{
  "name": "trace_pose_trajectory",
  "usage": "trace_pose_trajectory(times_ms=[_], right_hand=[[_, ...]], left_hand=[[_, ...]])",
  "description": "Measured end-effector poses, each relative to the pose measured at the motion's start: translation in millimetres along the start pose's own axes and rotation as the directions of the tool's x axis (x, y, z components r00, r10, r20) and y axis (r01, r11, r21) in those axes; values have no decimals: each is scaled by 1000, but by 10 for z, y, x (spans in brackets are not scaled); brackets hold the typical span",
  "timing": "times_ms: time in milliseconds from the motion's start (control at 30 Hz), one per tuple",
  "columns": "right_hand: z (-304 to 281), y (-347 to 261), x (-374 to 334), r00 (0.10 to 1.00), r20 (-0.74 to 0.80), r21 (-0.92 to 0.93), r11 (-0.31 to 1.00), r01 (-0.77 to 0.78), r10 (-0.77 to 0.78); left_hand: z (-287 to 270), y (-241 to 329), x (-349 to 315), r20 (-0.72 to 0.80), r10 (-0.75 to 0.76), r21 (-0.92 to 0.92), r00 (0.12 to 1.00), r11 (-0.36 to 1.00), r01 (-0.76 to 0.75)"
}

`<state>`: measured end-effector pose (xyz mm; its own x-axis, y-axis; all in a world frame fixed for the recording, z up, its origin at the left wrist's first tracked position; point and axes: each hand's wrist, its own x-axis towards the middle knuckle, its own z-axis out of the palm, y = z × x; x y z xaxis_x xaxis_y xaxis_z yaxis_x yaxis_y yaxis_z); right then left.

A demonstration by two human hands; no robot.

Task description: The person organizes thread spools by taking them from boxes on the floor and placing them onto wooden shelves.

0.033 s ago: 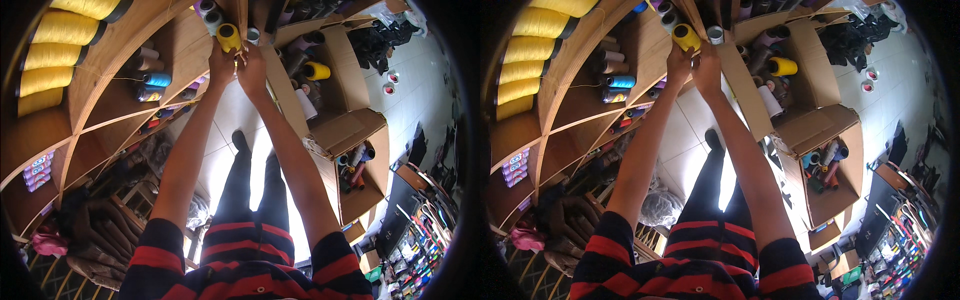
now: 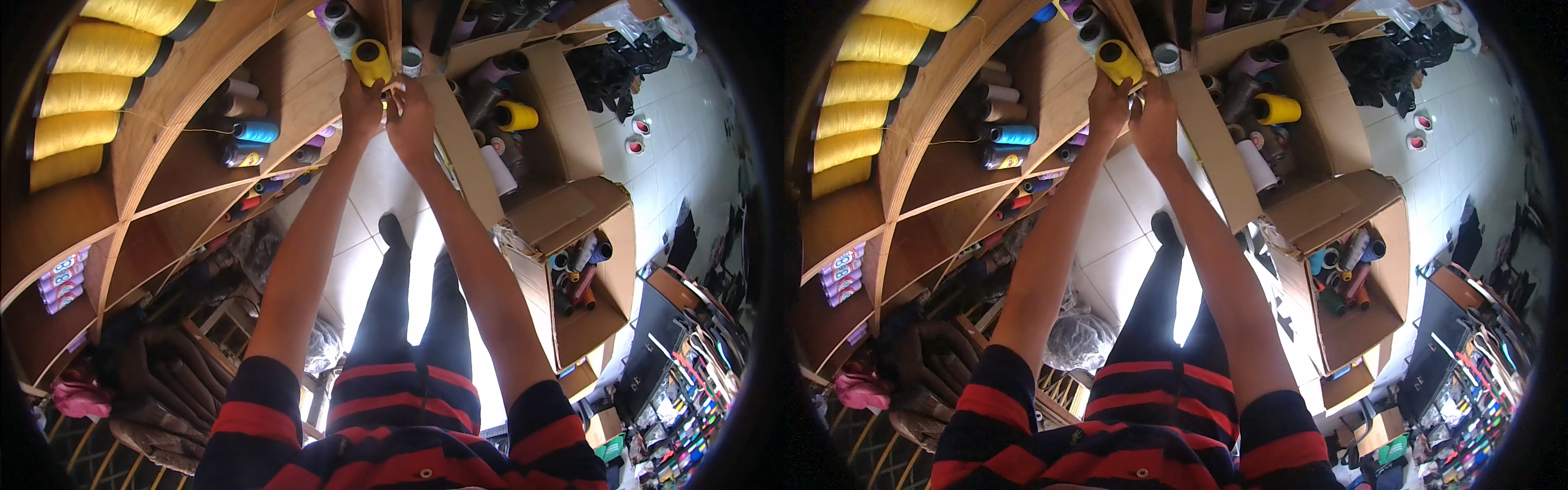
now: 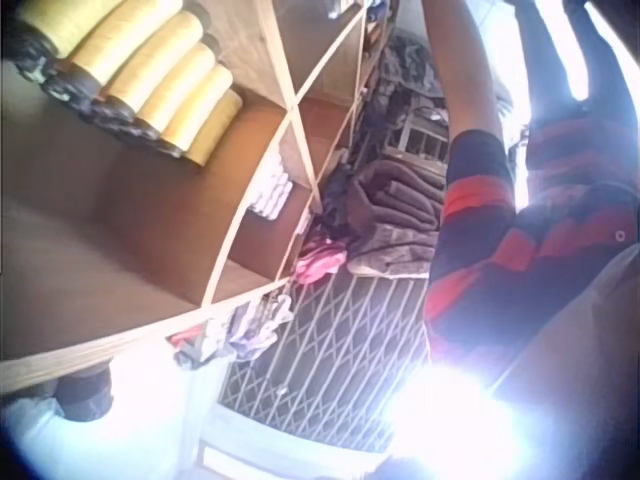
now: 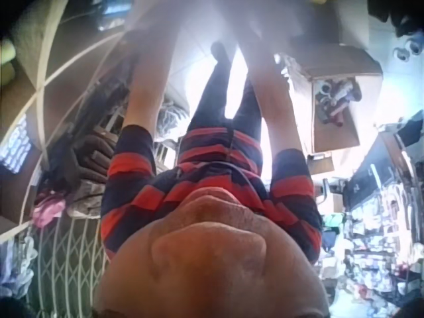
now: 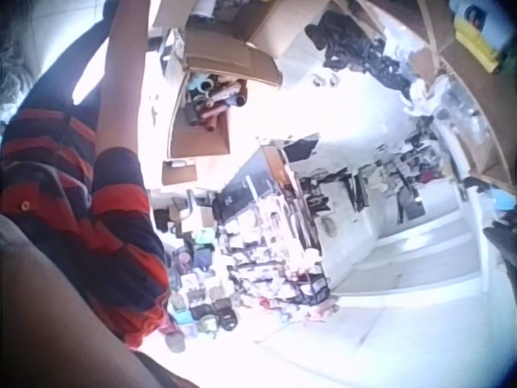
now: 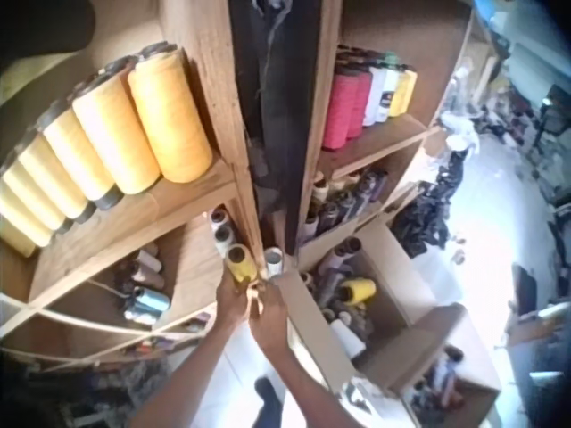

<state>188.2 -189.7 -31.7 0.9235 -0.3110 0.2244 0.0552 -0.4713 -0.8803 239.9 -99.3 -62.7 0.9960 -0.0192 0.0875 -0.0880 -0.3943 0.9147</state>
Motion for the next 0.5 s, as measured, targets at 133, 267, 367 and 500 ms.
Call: trace_pose_trajectory(times_ms=[133, 267, 367, 500], right_hand=[[-154, 21, -436, 992, -7, 198, 972, -125, 129], [-372, -76, -899, 980, 66, 195, 960, -199, 189], [-555, -129, -1255, 951, 160, 181, 939, -291, 264], [-908, -35, -1758, 884, 241, 126, 891, -437, 400]], left_hand=[[70, 66, -78, -55, 48, 94, 997, 995, -43], [8, -121, -189, -97, 101, 260, 990, 963, -73], [-160, -398, -380, -110, 119, 204, 987, 974, -95], [-170, 22, -753, -110, -221, -184, 969, 963, 198]])
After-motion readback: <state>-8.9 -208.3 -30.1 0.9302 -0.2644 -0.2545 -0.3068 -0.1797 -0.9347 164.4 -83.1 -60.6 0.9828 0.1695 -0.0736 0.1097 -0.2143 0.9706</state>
